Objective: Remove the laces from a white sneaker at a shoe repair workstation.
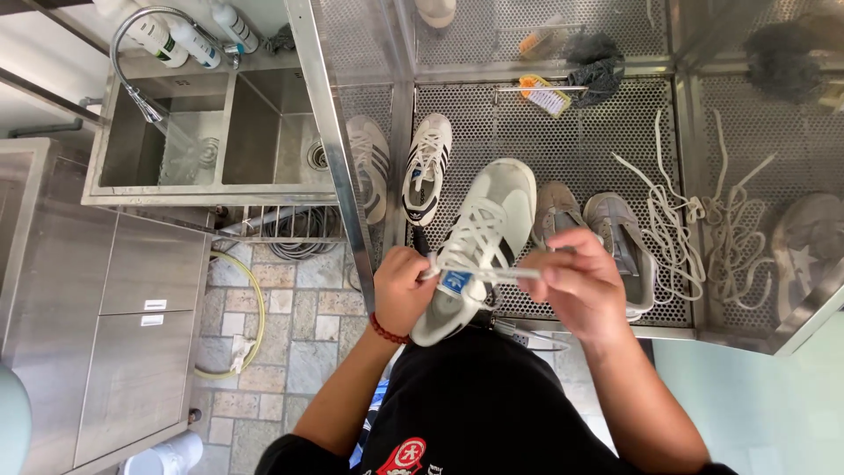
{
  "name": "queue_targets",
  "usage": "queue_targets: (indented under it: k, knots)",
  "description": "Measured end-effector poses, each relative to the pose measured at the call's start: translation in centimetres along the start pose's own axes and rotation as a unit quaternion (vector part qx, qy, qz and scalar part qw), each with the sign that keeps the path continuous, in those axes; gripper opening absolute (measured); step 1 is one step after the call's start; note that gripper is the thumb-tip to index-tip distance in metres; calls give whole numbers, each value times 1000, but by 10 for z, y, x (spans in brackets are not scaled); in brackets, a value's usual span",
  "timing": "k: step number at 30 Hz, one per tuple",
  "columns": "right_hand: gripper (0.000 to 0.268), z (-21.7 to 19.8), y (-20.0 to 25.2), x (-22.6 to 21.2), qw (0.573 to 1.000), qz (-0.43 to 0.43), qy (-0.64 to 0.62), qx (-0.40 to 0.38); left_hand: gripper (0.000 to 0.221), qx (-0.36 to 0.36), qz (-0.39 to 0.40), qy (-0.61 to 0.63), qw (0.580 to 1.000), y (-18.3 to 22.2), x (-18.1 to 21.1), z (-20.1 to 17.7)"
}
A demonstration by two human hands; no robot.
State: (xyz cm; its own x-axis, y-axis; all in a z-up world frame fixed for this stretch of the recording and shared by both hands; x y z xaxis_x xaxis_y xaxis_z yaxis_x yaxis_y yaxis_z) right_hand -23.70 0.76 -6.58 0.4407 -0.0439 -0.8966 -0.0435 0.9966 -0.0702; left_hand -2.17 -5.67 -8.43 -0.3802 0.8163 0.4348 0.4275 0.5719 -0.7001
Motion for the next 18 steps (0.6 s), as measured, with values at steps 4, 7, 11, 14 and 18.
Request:
queue_targets:
  k: [4, 7, 11, 14, 18]
  knots:
    - [40, 4, 13, 4, 985, 115, -124, -36, 29, 49, -37, 45, 997, -3, 10, -17]
    - [38, 23, 9, 18, 884, 371, 283, -18, 26, 13, 9, 66, 998, -24, 25, -18]
    - [34, 23, 13, 5, 870, 150, 460, -93, 30, 7, 31, 75, 997, -21, 22, -8]
    - [25, -3, 19, -26, 963, 108, 244, 46, 22, 28, 3, 63, 998, -12, 14, -3]
    - [20, 30, 31, -71, 980, -126, -45, -148, 20, 53, -83, 92, 991, -10, 8, -11]
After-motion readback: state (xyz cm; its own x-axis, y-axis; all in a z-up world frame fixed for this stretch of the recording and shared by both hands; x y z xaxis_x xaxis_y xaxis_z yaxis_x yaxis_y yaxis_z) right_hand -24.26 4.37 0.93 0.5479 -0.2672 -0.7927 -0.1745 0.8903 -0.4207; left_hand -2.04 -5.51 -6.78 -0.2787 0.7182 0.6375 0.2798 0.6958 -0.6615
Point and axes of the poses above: each hand's wrist, its own y-axis away from the middle knuckle, its own z-axis out of the palm, x = y × z, the point moved 7 cm from there along -y, towards the middle knuckle, and after that the axes turned 5 degrees about z, right-handed, at the moved point
